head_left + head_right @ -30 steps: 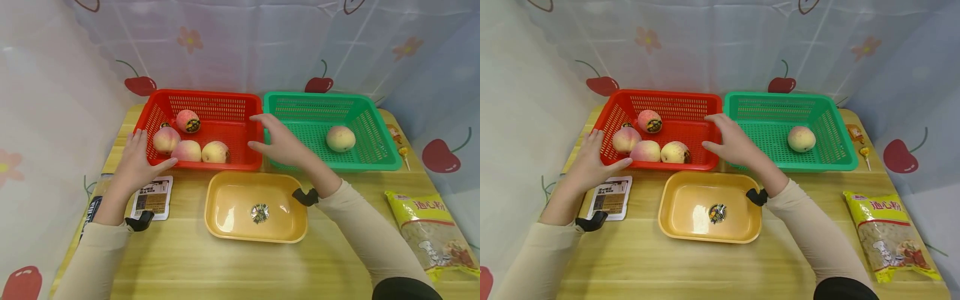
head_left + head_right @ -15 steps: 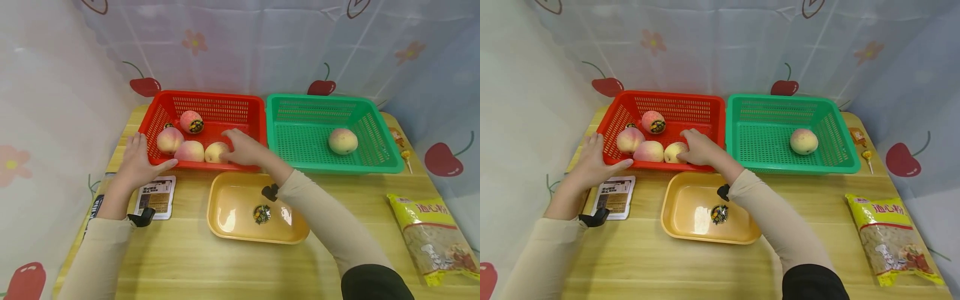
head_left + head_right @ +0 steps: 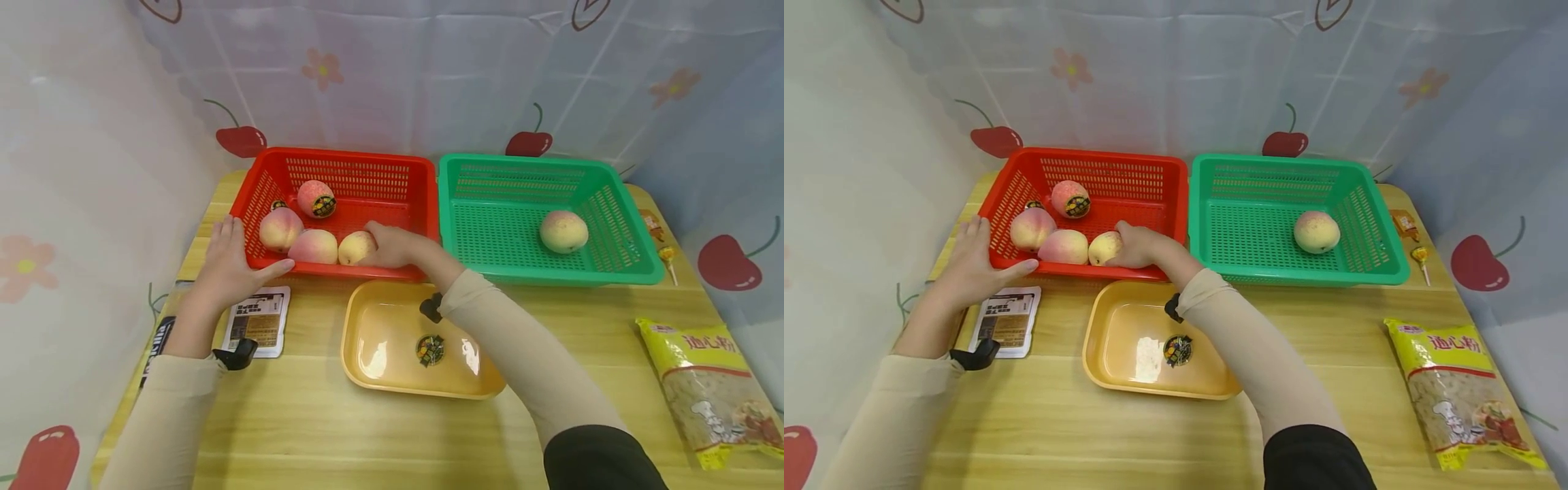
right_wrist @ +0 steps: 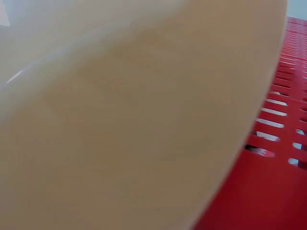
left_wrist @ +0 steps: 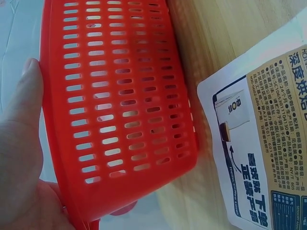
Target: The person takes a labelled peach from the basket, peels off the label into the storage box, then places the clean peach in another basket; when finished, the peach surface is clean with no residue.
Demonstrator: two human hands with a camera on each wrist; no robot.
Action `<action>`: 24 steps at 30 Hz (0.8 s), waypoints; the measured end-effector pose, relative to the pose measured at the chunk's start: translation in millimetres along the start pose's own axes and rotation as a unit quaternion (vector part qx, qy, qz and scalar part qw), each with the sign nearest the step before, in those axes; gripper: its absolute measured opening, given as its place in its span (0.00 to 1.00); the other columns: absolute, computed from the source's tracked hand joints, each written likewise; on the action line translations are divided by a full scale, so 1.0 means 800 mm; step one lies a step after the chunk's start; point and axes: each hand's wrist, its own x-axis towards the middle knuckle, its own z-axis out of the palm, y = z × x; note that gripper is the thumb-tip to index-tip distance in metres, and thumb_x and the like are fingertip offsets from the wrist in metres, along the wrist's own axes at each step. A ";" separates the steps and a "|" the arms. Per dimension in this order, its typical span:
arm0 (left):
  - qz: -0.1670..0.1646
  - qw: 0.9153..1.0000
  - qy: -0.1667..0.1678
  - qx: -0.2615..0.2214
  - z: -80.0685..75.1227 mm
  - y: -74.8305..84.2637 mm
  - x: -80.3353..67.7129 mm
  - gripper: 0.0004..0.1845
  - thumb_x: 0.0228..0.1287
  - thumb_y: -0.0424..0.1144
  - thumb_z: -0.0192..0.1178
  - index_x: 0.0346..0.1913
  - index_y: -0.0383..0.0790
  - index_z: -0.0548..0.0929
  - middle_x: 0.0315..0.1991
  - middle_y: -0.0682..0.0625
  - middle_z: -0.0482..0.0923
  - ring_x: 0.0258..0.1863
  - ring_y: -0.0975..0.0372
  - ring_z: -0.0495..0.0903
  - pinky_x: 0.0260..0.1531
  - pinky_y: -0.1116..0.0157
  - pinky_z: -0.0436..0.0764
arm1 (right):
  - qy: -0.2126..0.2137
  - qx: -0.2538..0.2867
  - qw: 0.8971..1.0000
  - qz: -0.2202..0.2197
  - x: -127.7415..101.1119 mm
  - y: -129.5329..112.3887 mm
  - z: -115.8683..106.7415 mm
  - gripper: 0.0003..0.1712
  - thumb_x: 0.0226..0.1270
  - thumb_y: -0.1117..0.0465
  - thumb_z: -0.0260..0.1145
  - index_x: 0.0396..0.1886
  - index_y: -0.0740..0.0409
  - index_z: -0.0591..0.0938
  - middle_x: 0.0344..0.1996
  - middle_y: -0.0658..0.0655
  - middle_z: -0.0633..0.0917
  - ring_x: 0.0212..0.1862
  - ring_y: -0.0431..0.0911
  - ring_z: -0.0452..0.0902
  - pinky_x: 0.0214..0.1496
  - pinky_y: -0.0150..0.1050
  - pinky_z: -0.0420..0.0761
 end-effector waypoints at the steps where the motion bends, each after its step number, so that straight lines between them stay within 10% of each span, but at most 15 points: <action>1: -0.001 1.000 0.000 -0.001 0.000 0.001 0.000 0.71 0.54 0.74 0.59 0.77 0.28 0.30 0.79 0.32 0.25 0.78 0.38 0.27 0.71 0.31 0.47 | 0.001 0.006 1.000 -0.002 0.000 0.001 0.000 0.38 0.64 0.40 0.66 0.65 0.54 0.66 0.58 0.58 0.78 0.58 0.50 0.75 0.66 0.45 0.74; 24: -0.006 1.000 0.005 -0.006 0.001 -0.001 -0.002 0.70 0.54 0.74 0.59 0.78 0.31 0.30 0.80 0.34 0.26 0.79 0.39 0.29 0.68 0.29 0.52 | 0.189 0.058 0.978 -0.060 -0.009 0.004 0.000 0.47 0.45 0.54 0.80 0.67 0.49 0.68 0.59 0.53 0.68 0.53 0.47 0.73 0.55 0.47 0.83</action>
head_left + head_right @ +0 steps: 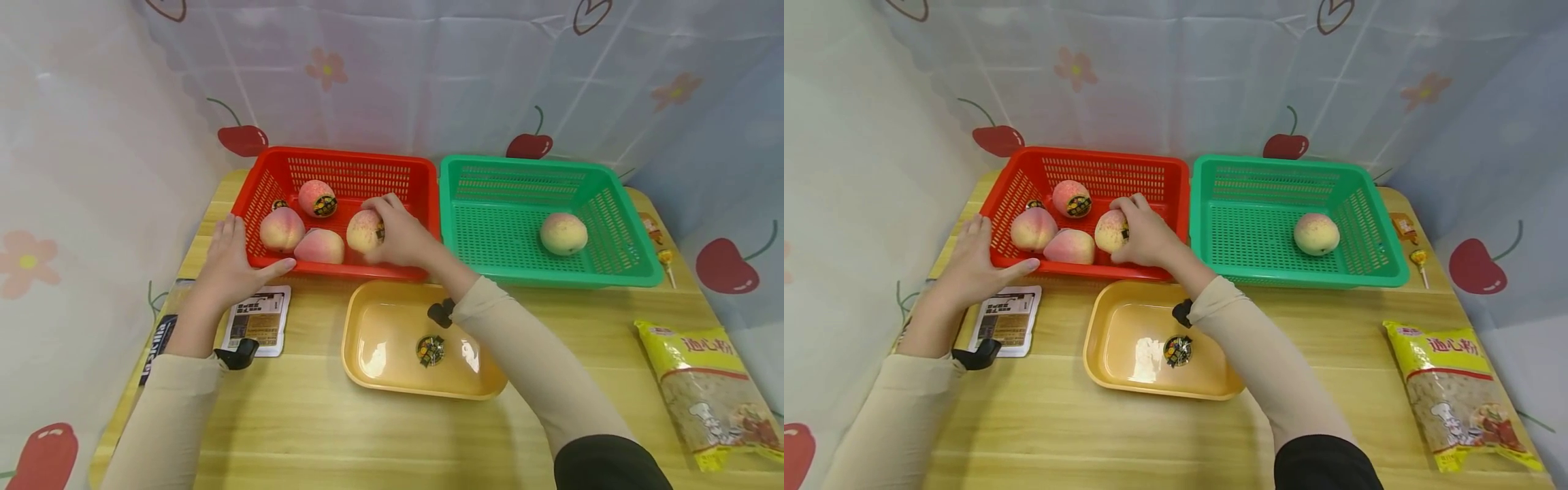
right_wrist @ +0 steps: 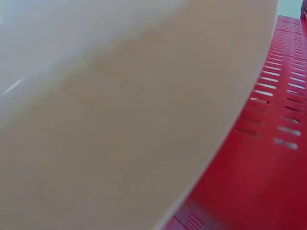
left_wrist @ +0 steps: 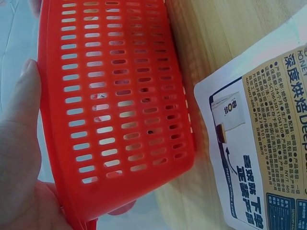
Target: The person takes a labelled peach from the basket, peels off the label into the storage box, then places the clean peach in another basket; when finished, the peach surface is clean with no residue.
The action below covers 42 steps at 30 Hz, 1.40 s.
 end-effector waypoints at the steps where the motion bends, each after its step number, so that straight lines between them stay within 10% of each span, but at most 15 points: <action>1: 0.000 1.000 0.000 -0.001 0.001 -0.001 0.000 0.70 0.54 0.74 0.59 0.78 0.32 0.30 0.80 0.34 0.26 0.79 0.39 0.29 0.68 0.29 0.51 | 0.006 0.005 1.000 -0.005 -0.001 0.000 -0.002 0.48 0.45 0.54 0.80 0.67 0.48 0.68 0.60 0.53 0.68 0.54 0.47 0.72 0.55 0.46 0.83; 21: 0.011 1.000 0.021 -0.005 0.005 -0.004 0.000 0.70 0.53 0.74 0.60 0.78 0.32 0.33 0.80 0.34 0.30 0.79 0.39 0.33 0.67 0.29 0.54 | 0.123 0.070 0.983 -0.118 -0.046 0.015 -0.037 0.51 0.41 0.51 0.83 0.68 0.49 0.69 0.63 0.50 0.72 0.64 0.45 0.63 0.59 0.46 0.77; 42: 0.012 0.998 0.060 -0.003 0.006 0.016 -0.011 0.65 0.55 0.69 0.64 0.79 0.31 0.40 0.80 0.34 0.36 0.79 0.40 0.33 0.67 0.30 0.54 | 0.159 0.121 0.972 -0.122 -0.098 0.020 -0.052 0.51 0.38 0.49 0.86 0.66 0.42 0.73 0.65 0.47 0.68 0.64 0.41 0.61 0.61 0.46 0.77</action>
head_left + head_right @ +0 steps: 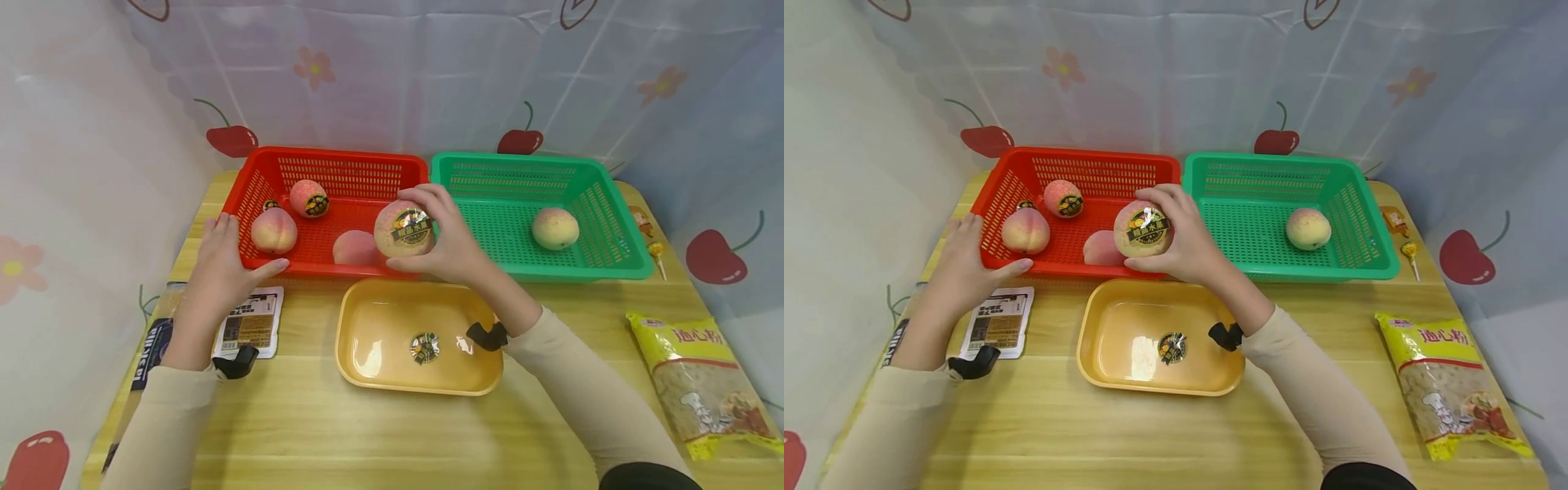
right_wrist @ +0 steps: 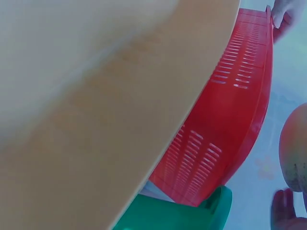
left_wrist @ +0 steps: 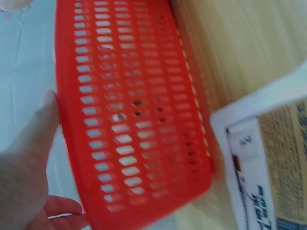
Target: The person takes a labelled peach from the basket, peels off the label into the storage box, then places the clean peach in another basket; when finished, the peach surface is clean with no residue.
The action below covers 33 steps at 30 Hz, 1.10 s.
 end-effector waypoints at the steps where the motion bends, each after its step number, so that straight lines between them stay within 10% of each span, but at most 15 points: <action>1: 0.008 1.000 0.003 0.001 -0.001 0.006 -0.002 0.64 0.56 0.67 0.64 0.79 0.31 0.42 0.80 0.33 0.37 0.79 0.40 0.33 0.68 0.31 0.53 | 0.000 0.010 1.000 0.001 -0.002 0.000 -0.001 0.51 0.39 0.51 0.86 0.66 0.43 0.73 0.65 0.47 0.67 0.64 0.41 0.62 0.61 0.46 0.78; 9: 0.108 0.988 0.079 -0.081 0.004 0.085 -0.026 0.34 0.68 0.47 0.62 0.72 0.36 0.67 0.70 0.38 0.68 0.72 0.43 0.62 0.73 0.43 0.60 | 0.002 0.024 1.000 0.000 -0.012 -0.003 -0.006 0.51 0.41 0.54 0.86 0.68 0.42 0.72 0.65 0.48 0.66 0.65 0.40 0.65 0.62 0.44 0.79; 17: 0.225 0.955 0.084 -0.172 0.030 0.172 -0.050 0.21 0.69 0.42 0.60 0.63 0.42 0.77 0.50 0.46 0.79 0.48 0.55 0.78 0.49 0.58 0.81 | 0.005 -0.007 1.000 -0.019 -0.022 -0.007 -0.005 0.52 0.41 0.53 0.85 0.69 0.44 0.71 0.65 0.51 0.65 0.67 0.42 0.61 0.64 0.47 0.76; 33: 0.199 0.953 0.075 -0.215 0.063 0.218 -0.047 0.20 0.69 0.41 0.60 0.63 0.48 0.79 0.33 0.51 0.77 0.35 0.61 0.73 0.35 0.64 0.76 | 0.020 -0.077 0.995 -0.053 -0.025 -0.007 0.001 0.51 0.42 0.56 0.85 0.69 0.55 0.71 0.64 0.59 0.66 0.66 0.48 0.63 0.60 0.46 0.82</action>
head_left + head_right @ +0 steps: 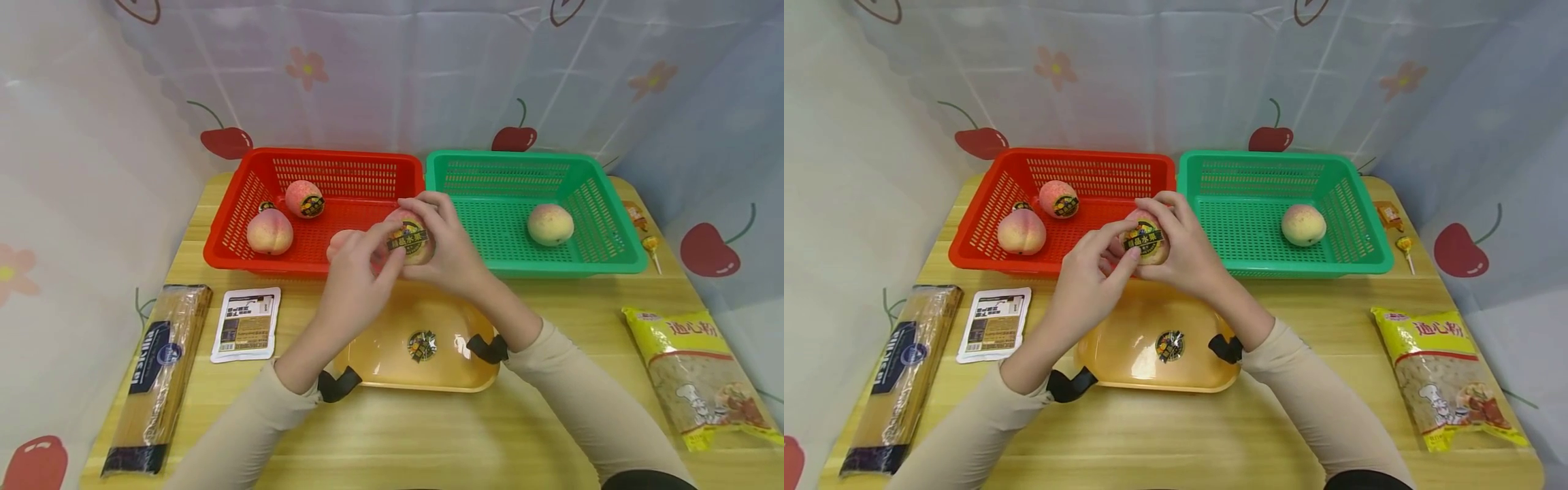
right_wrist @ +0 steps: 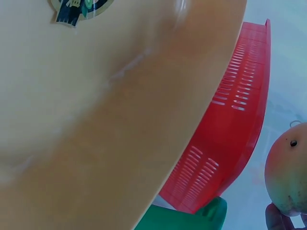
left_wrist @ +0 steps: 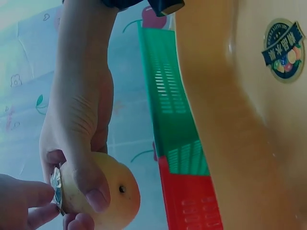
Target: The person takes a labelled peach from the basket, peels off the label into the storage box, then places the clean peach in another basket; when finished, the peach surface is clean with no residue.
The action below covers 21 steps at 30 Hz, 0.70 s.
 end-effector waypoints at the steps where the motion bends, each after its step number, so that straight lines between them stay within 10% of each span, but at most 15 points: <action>1: -0.005 1.000 0.002 -0.010 0.000 -0.001 0.000 0.19 0.69 0.41 0.61 0.62 0.47 0.80 0.33 0.51 0.78 0.36 0.61 0.74 0.37 0.64 0.77 | 0.000 -0.003 1.000 0.000 0.000 0.000 0.000 0.51 0.43 0.55 0.85 0.69 0.55 0.71 0.64 0.59 0.67 0.66 0.49 0.64 0.60 0.46 0.82; 14: -0.061 0.979 0.033 -0.191 0.009 -0.008 0.004 0.13 0.67 0.33 0.62 0.53 0.42 0.85 0.34 0.46 0.77 0.32 0.59 0.79 0.34 0.71 0.83 | 0.007 -0.020 1.000 0.001 0.000 0.005 0.004 0.52 0.40 0.53 0.86 0.67 0.55 0.72 0.64 0.59 0.67 0.65 0.49 0.65 0.62 0.47 0.79; 21: -0.073 0.979 0.030 -0.189 0.010 -0.006 0.005 0.12 0.66 0.33 0.62 0.51 0.43 0.85 0.34 0.47 0.77 0.31 0.59 0.79 0.32 0.71 0.83 | -0.002 -0.044 0.999 -0.011 0.000 0.005 0.003 0.52 0.40 0.53 0.86 0.67 0.56 0.72 0.63 0.60 0.67 0.64 0.51 0.66 0.61 0.46 0.81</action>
